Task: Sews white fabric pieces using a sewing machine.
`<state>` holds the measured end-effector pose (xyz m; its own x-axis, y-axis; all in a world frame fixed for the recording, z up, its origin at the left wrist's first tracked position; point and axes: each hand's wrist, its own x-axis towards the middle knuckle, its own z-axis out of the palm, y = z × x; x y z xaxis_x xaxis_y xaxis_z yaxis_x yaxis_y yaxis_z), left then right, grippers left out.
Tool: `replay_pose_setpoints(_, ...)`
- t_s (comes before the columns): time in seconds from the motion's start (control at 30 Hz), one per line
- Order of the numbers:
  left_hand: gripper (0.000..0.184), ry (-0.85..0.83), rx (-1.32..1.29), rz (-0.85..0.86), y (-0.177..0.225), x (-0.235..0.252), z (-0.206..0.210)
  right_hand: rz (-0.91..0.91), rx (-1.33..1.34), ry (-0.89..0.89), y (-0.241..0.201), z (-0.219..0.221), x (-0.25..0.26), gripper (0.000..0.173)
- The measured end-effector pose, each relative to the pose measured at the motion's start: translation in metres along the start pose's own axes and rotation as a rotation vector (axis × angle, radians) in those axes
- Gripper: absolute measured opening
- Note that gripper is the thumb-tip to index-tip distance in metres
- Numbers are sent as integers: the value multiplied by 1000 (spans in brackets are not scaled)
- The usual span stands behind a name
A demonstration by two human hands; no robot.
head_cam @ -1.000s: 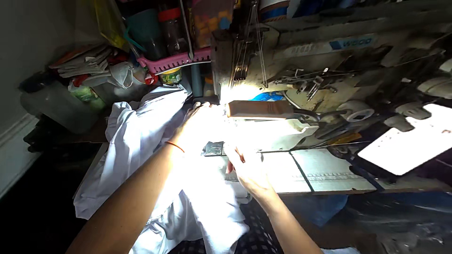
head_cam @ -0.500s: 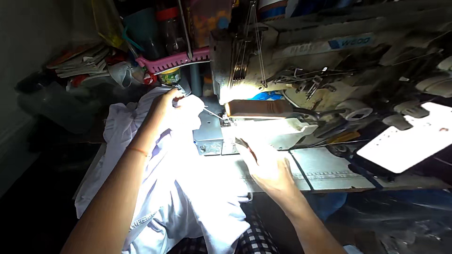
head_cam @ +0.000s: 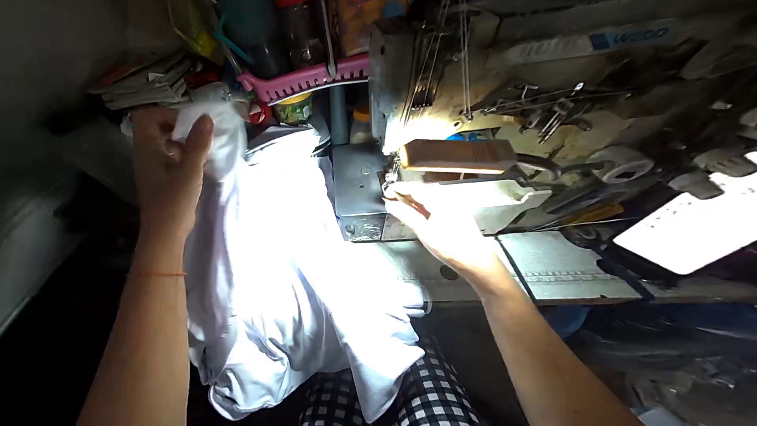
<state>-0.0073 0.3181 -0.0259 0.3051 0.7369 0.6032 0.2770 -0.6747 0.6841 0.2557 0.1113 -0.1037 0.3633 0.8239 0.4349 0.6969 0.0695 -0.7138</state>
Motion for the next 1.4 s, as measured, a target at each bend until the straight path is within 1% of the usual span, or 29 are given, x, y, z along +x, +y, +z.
replay_pose_setpoints(0.03, 61, 4, 92, 3, -28, 1, -2, 59, 100, -23, 3, -3, -11, 22)
replay_pose_setpoints(0.07, 71, -51, 136, -8, -61, -3, 2, 122, 190, -57, 8, -5, -24, 21)
replay_pose_setpoints(0.1, 73, -130, 150, -61, -91, -11, 10, 204, 265, -105, 10, -7, -37, 21)
replay_pose_setpoints(0.13, 69, -195, 138, -136, -112, -21, 18, 263, 319, -162, 14, -6, -49, 21)
replay_pose_setpoints(0.17, 67, -217, 115, -203, -125, -28, 22, 307, 341, -233, 18, -3, -59, 23)
replay_pose_setpoints(0.2, 68, -190, 96, -237, -127, -32, 24, 336, 342, -316, 21, 1, -68, 28)
replay_pose_setpoints(0.23, 73, -151, 92, -256, -121, -34, 22, 346, 314, -407, 25, 7, -78, 31)
replay_pose_setpoints(0.3, 82, -62, 113, -249, -99, -41, 13, 329, 237, -532, 28, 17, -100, 28)
replay_pose_setpoints(0.37, 77, 47, 147, -157, -73, -55, 0, 266, 243, -471, 21, 22, -120, 25)
replay_pose_setpoints(0.43, 62, 102, 146, -116, -41, -84, -9, 210, 272, -343, 3, 24, -140, 21)
replay_pose_setpoints(0.5, 41, 55, 69, -115, -14, -121, -8, 137, 342, -290, -14, 30, -156, 21)
replay_pose_setpoints(0.53, 32, -15, -11, -138, -4, -142, -2, 108, 397, -312, -19, 34, -163, 23)
replay_pose_setpoints(0.57, 32, -129, -99, -201, 3, -163, 6, 85, 448, -354, -21, 39, -167, 26)
replay_pose_setpoints(0.63, 46, -423, -268, -364, 7, -200, 23, 69, 536, -455, -16, 47, -171, 30)
replay_pose_setpoints(0.67, 50, -536, -316, -415, 5, -216, 30, 93, 598, -503, -13, 48, -171, 31)
replay_pose_setpoints(0.7, 55, -594, -335, -423, 2, -229, 36, 142, 665, -527, -10, 49, -171, 32)
replay_pose_setpoints(0.8, 100, -602, -264, -418, 12, -259, 42, 324, 795, -539, -10, 48, -172, 36)
replay_pose_setpoints(0.83, 108, -598, -204, -390, 18, -267, 42, 352, 815, -541, -11, 47, -172, 36)
replay_pose_setpoints(0.87, 108, -583, -118, -336, 24, -274, 43, 368, 828, -537, -13, 47, -171, 36)
replay_pose_setpoints(0.9, 104, -563, -18, -269, 28, -280, 45, 378, 829, -524, -15, 47, -171, 35)
replay_pose_setpoints(0.93, 94, -522, 60, -207, 29, -285, 49, 384, 820, -500, -16, 46, -172, 35)
replay_pose_setpoints(0.97, 78, -464, 103, -159, 26, -290, 52, 379, 797, -466, -15, 44, -173, 34)
replay_pose_setpoints(1.03, 39, -370, 32, -186, 19, -294, 53, 377, 729, -340, -12, 40, -176, 32)
replay_pose_setpoints(1.07, 26, -361, -36, -232, 17, -292, 48, 385, 686, -261, -8, 37, -177, 29)
replay_pose_setpoints(1.13, 20, -396, -160, -315, 18, -284, 34, 434, 625, -129, -3, 32, -177, 24)
replay_pose_setpoints(1.2, 18, -459, -322, -404, 22, -277, 24, 463, 578, -71, -1, 29, -177, 21)
replay_pose_setpoints(1.23, 19, -472, -423, -443, 24, -274, 22, 444, 544, -45, -2, 30, -176, 20)
replay_pose_setpoints(1.33, 22, -444, -728, -540, 35, -274, 25, 254, 481, 24, -15, 32, -179, 16)
replay_pose_setpoints(1.4, 21, -427, -856, -587, 46, -275, 29, 85, 466, -56, -28, 32, -182, 17)
